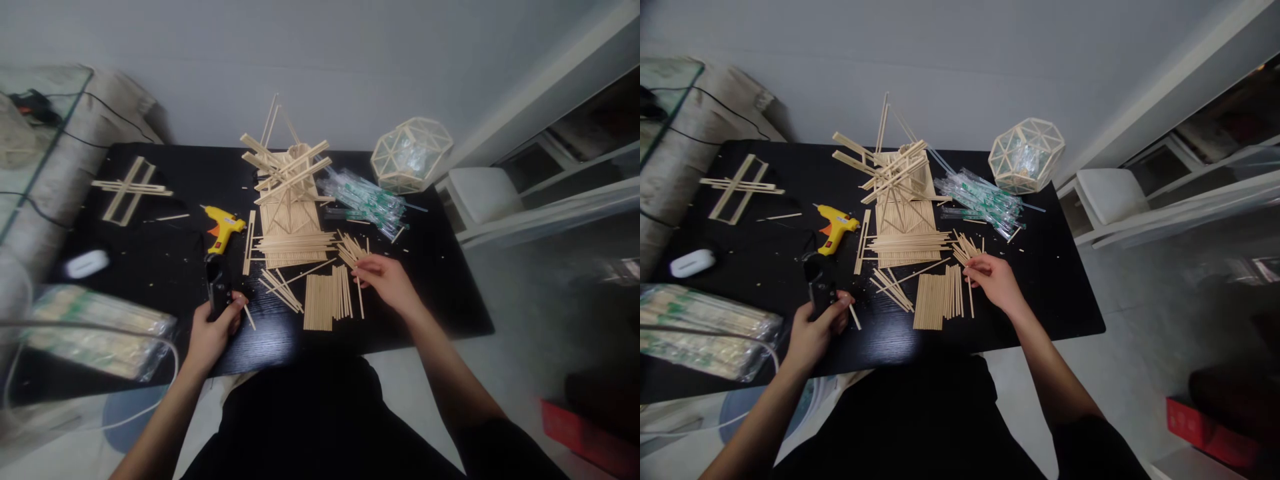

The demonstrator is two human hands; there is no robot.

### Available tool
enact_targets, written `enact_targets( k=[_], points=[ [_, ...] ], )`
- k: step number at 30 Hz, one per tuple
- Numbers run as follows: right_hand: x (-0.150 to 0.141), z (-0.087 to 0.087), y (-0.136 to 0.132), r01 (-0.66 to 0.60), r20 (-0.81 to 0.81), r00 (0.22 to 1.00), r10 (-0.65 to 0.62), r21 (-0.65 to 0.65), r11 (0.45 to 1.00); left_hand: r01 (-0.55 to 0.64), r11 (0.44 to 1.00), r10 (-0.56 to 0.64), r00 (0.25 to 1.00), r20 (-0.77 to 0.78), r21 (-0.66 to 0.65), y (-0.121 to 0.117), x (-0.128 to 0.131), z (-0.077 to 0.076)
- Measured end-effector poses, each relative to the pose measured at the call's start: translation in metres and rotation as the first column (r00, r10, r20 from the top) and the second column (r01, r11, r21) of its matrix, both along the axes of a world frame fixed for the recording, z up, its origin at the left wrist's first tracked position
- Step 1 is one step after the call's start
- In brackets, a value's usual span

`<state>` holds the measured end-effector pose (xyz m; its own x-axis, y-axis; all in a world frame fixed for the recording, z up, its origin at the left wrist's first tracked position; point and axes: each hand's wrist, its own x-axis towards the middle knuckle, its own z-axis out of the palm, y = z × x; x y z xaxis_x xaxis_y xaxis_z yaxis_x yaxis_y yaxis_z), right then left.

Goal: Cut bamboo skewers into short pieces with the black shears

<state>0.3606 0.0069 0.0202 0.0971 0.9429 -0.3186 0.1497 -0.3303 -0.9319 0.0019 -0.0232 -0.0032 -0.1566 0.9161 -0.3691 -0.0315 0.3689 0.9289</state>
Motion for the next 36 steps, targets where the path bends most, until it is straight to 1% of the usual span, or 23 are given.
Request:
enact_targets(
  k=[3, 6, 11, 15, 19, 21, 27, 31, 36],
  points=[
    [-0.003, -0.008, 0.001, 0.026, 0.035, 0.999, -0.027, 0.041, 0.999, 0.003, 1.000, -0.003, 1.000, 0.030, 0.005, 0.001, 0.000, 0.002],
    [-0.006, -0.013, 0.002, 0.025, 0.119, 0.992, -0.034, 0.075, 0.997, -0.008, 1.000, 0.007, 0.997, 0.072, 0.015, 0.002, 0.001, 0.002],
    [-0.011, -0.014, 0.002, 0.006, 0.246, 0.969, -0.031, 0.103, 0.995, -0.003, 1.000, 0.000, 0.993, 0.114, 0.030, 0.003, 0.002, 0.003],
    [-0.013, -0.016, 0.000, -0.023, 0.336, 0.941, -0.027, 0.145, 0.989, -0.006, 1.000, 0.003, 0.994, 0.105, 0.028, 0.003, 0.003, 0.005],
    [-0.014, -0.016, -0.003, -0.050, 0.412, 0.911, -0.027, 0.176, 0.983, -0.018, 1.000, 0.016, 0.995, 0.095, 0.018, 0.002, 0.002, 0.003],
    [-0.015, -0.015, -0.005, -0.067, 0.438, 0.899, -0.012, 0.165, 0.984, -0.013, 1.000, 0.011, 0.995, 0.098, 0.019, 0.001, 0.002, 0.002],
    [-0.015, -0.008, -0.011, -0.099, 0.457, 0.888, 0.054, 0.074, 0.992, -0.017, 1.000, 0.015, 0.994, 0.106, 0.021, 0.001, 0.003, 0.003],
    [-0.015, -0.004, -0.013, -0.126, 0.489, 0.868, 0.089, 0.043, 0.991, -0.007, 1.000, 0.005, 0.994, 0.110, 0.025, 0.001, 0.003, 0.002],
    [-0.015, -0.003, -0.015, -0.148, 0.452, 0.883, 0.130, 0.003, 0.989, -0.004, 0.999, -0.001, 0.994, 0.107, 0.043, 0.001, 0.001, 0.000]
  ],
)
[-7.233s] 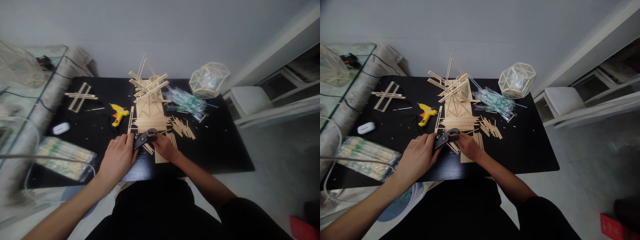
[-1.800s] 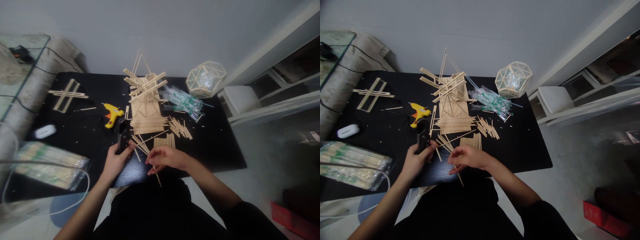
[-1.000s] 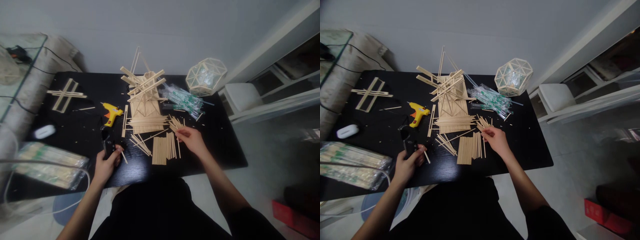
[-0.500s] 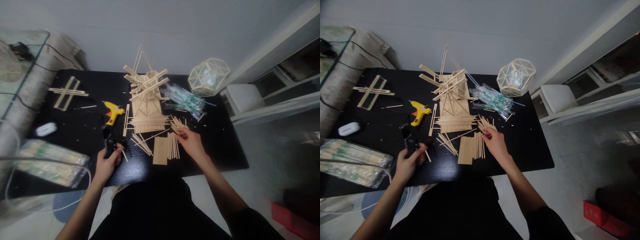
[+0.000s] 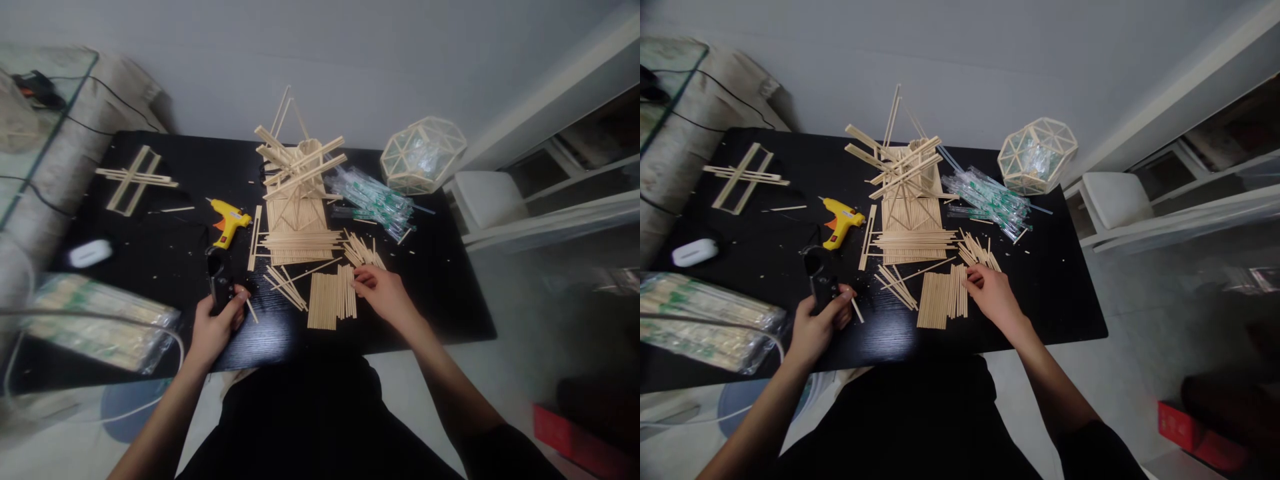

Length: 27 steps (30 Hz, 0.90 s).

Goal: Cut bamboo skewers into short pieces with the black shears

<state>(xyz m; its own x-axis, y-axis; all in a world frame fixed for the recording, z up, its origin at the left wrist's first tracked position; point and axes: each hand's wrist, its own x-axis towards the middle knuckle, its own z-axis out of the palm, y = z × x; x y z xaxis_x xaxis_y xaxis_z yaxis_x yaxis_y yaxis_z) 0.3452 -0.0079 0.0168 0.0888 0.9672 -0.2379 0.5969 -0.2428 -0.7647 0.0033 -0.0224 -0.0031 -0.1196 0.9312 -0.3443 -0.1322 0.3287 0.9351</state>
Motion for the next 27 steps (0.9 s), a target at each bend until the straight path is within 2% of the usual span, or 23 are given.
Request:
enact_targets(
  k=[11, 20, 23, 27],
  points=[
    [-0.004, -0.008, 0.003, 0.020, -0.059, 0.998, -0.019, 0.014, 1.000, -0.004, 1.000, 0.004, 0.999, 0.032, -0.005, -0.002, 0.000, -0.001],
    [-0.014, -0.002, 0.008, -0.030, -0.043, 0.999, 0.031, 0.025, 0.999, -0.001, 1.000, 0.002, 0.999, 0.046, -0.006, 0.000, 0.001, -0.001],
    [-0.016, 0.000, 0.008, -0.061, -0.005, 0.998, 0.061, 0.048, 0.997, -0.003, 1.000, 0.004, 0.999, 0.039, -0.007, -0.001, 0.000, -0.003],
    [-0.024, 0.007, 0.007, -0.088, 0.124, 0.990, 0.070, 0.147, 0.985, -0.005, 1.000, 0.005, 1.000, 0.026, -0.008, -0.002, 0.000, -0.003]
  ],
)
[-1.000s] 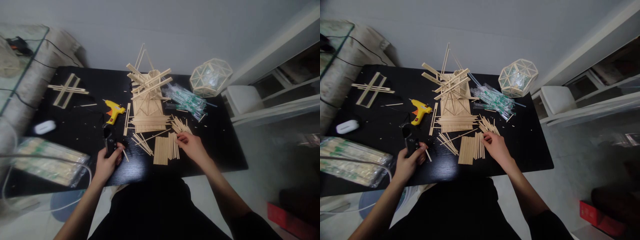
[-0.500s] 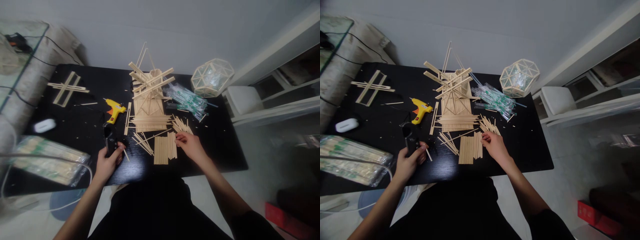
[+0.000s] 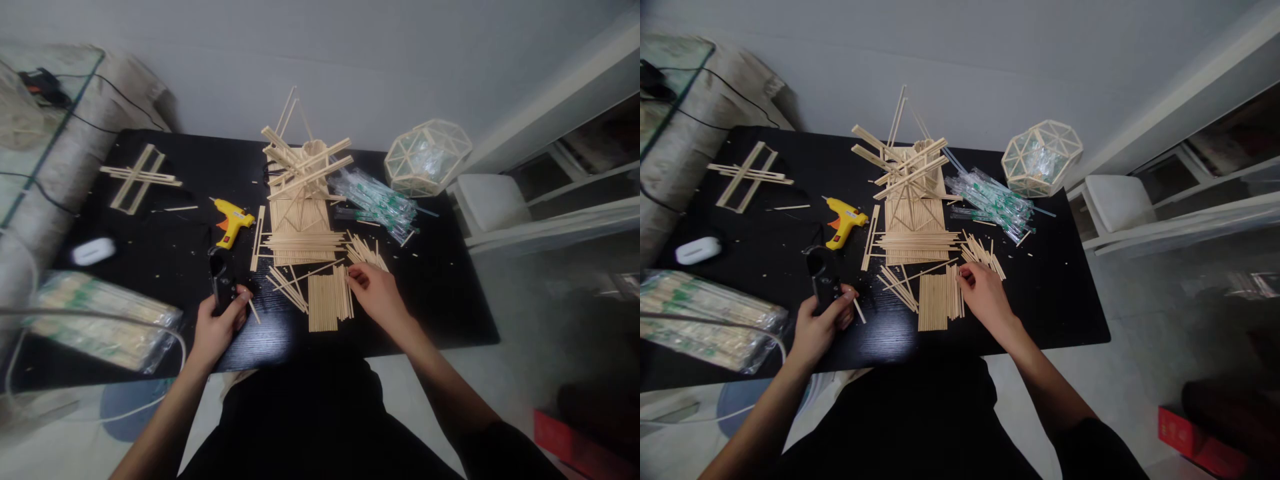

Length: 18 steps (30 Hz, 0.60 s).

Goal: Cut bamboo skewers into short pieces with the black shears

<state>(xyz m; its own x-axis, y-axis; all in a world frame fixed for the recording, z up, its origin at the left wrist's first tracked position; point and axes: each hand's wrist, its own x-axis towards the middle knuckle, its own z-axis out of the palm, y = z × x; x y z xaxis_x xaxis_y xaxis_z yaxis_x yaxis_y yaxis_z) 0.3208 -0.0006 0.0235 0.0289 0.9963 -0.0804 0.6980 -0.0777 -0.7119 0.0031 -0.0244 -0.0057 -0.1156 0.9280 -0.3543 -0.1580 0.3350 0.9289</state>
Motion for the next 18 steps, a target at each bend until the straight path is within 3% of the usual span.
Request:
enact_targets(
  k=[6, 11, 14, 18],
  points=[
    [-0.052, 0.001, 0.002, -0.197, -0.037, 0.980, 0.197, 0.003, 0.980, -0.009, 1.000, 0.009, 1.000, -0.005, 0.001, 0.001, 0.002, 0.003],
    [-0.093, -0.010, 0.004, -0.270, 0.064, 0.960, 0.273, -0.047, 0.962, -0.034, 0.999, 0.034, 0.999, 0.024, 0.009, 0.000, 0.002, 0.001],
    [-0.101, -0.012, 0.005, -0.264, 0.089, 0.959, 0.268, -0.057, 0.963, -0.045, 0.999, 0.044, 0.999, 0.029, 0.014, 0.000, 0.002, 0.002],
    [-0.081, -0.004, 0.009, -0.199, -0.070, 0.978, 0.196, -0.045, 0.979, -0.047, 0.999, 0.046, 0.998, 0.029, 0.017, 0.001, 0.003, 0.006]
  ],
)
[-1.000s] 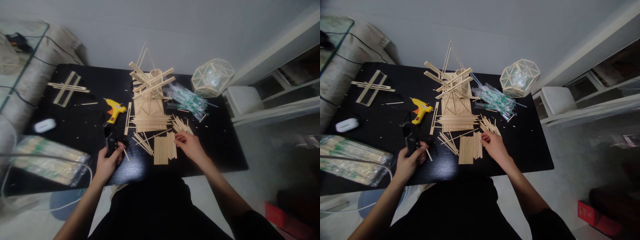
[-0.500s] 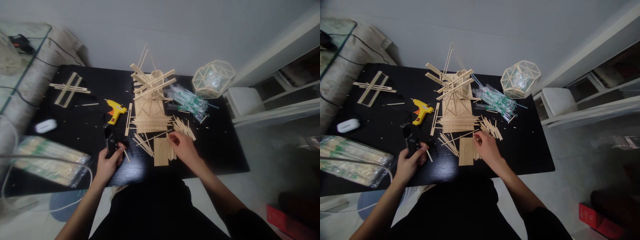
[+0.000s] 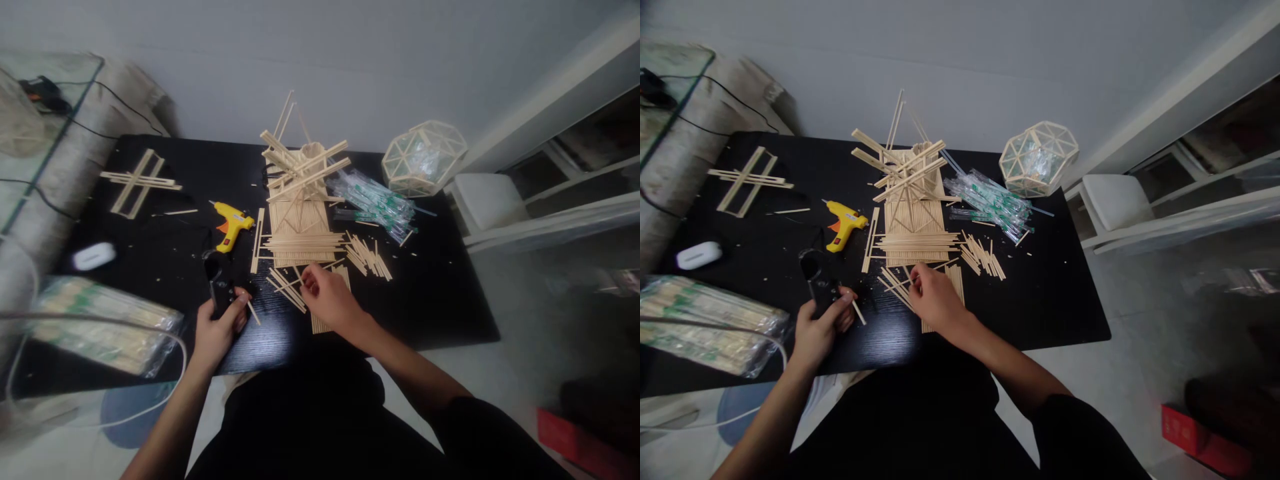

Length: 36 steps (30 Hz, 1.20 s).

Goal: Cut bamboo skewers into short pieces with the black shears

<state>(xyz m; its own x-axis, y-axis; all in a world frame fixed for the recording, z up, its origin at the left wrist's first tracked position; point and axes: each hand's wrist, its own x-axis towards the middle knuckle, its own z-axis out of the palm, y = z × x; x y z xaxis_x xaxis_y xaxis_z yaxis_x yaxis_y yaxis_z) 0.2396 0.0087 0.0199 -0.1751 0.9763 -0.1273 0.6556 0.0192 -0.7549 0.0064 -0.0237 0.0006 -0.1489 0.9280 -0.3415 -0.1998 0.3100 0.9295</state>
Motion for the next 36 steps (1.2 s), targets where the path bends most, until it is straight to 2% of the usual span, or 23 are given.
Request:
enact_targets(
  k=[2, 6, 10, 16, 23, 28, 32, 34, 36],
  points=[
    [0.024, 0.004, 0.003, 0.091, -0.025, 0.996, -0.091, -0.011, 0.996, 0.003, 1.000, -0.003, 1.000, 0.000, -0.001, 0.000, 0.000, 0.001],
    [0.076, 0.007, 0.000, 0.255, 0.059, 0.966, -0.253, -0.035, 0.966, 0.023, 1.000, -0.023, 1.000, -0.019, 0.001, 0.001, -0.001, -0.001],
    [0.100, 0.005, -0.012, 0.277, 0.077, 0.960, -0.269, -0.108, 0.955, 0.035, 0.999, -0.035, 0.999, -0.018, -0.012, 0.001, -0.002, -0.004],
    [0.095, 0.002, -0.018, 0.240, 0.068, 0.970, -0.233, -0.141, 0.960, 0.011, 1.000, -0.011, 1.000, -0.025, -0.013, 0.001, -0.002, -0.002],
    [0.090, -0.003, -0.015, 0.215, 0.111, 0.973, -0.205, -0.098, 0.972, -0.004, 1.000, 0.004, 0.999, -0.046, -0.006, 0.003, 0.000, -0.001],
    [0.090, 0.002, -0.015, 0.231, 0.074, 0.972, -0.224, -0.110, 0.967, -0.012, 1.000, 0.010, 0.997, -0.083, -0.028, 0.000, -0.002, -0.004],
    [0.074, 0.011, -0.018, 0.205, -0.073, 0.974, -0.213, -0.102, 0.973, 0.008, 0.998, -0.017, 0.989, -0.149, -0.059, -0.004, 0.005, -0.004],
    [0.059, 0.015, -0.021, 0.093, -0.226, 0.966, -0.130, -0.165, 0.982, 0.053, 0.996, -0.063, 0.983, -0.172, -0.066, -0.005, 0.015, 0.000],
    [0.042, 0.017, -0.025, -0.039, -0.392, 0.918, -0.057, -0.233, 0.972, 0.111, 0.992, -0.121, 0.967, -0.222, -0.058, -0.006, 0.028, 0.008]
  ],
)
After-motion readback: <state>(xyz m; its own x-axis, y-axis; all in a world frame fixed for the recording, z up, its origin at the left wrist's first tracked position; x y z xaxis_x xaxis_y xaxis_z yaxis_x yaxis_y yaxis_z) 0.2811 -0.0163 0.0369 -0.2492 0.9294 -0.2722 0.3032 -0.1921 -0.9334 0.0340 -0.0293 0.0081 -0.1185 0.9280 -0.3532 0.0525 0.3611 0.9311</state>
